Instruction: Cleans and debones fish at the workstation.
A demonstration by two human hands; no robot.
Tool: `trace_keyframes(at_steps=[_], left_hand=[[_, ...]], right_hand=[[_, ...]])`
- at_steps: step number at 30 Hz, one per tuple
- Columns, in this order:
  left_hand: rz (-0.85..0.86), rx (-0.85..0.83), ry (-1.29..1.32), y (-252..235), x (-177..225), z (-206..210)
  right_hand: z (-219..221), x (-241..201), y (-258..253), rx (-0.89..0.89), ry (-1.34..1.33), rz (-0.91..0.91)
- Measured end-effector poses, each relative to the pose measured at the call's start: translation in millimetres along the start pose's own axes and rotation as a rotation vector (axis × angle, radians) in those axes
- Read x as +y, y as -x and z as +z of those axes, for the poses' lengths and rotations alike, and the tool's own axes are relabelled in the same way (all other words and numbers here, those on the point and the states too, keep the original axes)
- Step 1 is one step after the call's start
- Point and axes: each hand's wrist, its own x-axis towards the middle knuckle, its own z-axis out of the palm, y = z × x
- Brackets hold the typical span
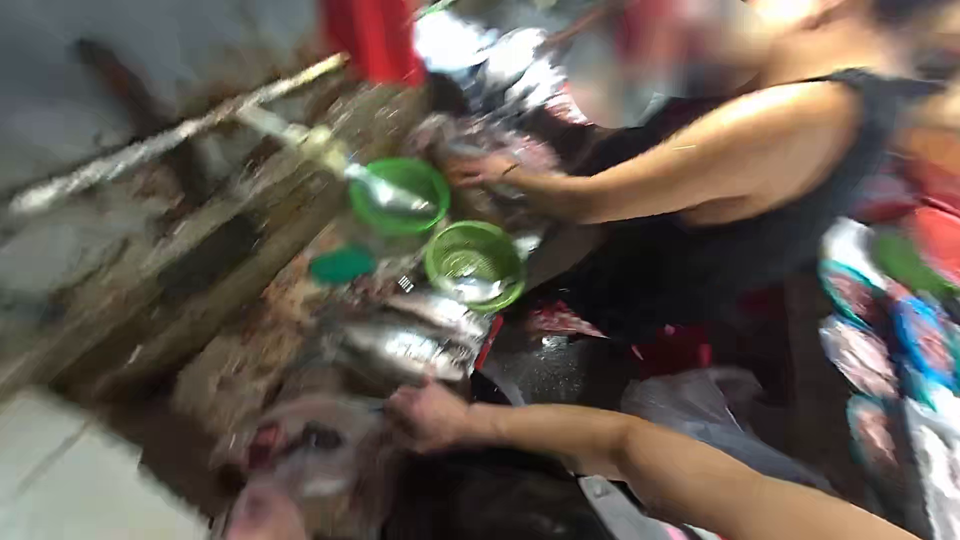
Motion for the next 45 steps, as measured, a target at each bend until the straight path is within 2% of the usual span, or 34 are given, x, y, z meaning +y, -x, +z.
trace_keyframes(at_steps=[3,5,10,12,15,17,19,23,33,35,36,42,45], left_hand=[[-0.215,-0.077,0.009,6,55,-17],[-0.365,-0.135,0.082,0,47,-14],[-0.428,-0.095,0.306,14,25,-14],[-0.542,-0.13,0.45,23,33,-9],[-0.765,-0.18,0.852,37,56,9],[-0.851,-0.129,0.97,45,59,27],[-0.879,-0.077,1.04,45,55,38],[-0.882,-0.088,1.147,45,49,38],[-0.866,-0.106,1.165,43,47,38],[-0.847,-0.106,1.149,42,44,38],[-0.837,-0.11,1.138,41,42,37],[-0.82,-0.102,1.188,41,39,38],[-0.822,-0.089,1.181,39,39,40]], right_hand=[[-10,-3,-3,0.023,0.029,-0.046],[3,2,-2,-0.016,0.065,-0.082],[24,15,5,-0.04,0.191,-0.239],[25,17,5,-0.042,0.236,-0.303],[24,19,1,-0.056,0.309,-0.397],[25,20,2,-0.065,0.358,-0.443],[26,22,1,-0.065,0.4,-0.473],[27,25,2,-0.072,0.443,-0.502],[57,-6,-15,-0.01,0.529,-0.484],[66,-8,-22,-0.084,0.39,-0.443],[66,-8,-23,-0.164,0.237,-0.378],[51,-5,-20,-0.505,-0.993,0.016],[51,-4,-19,-0.56,-1.235,0.173]])
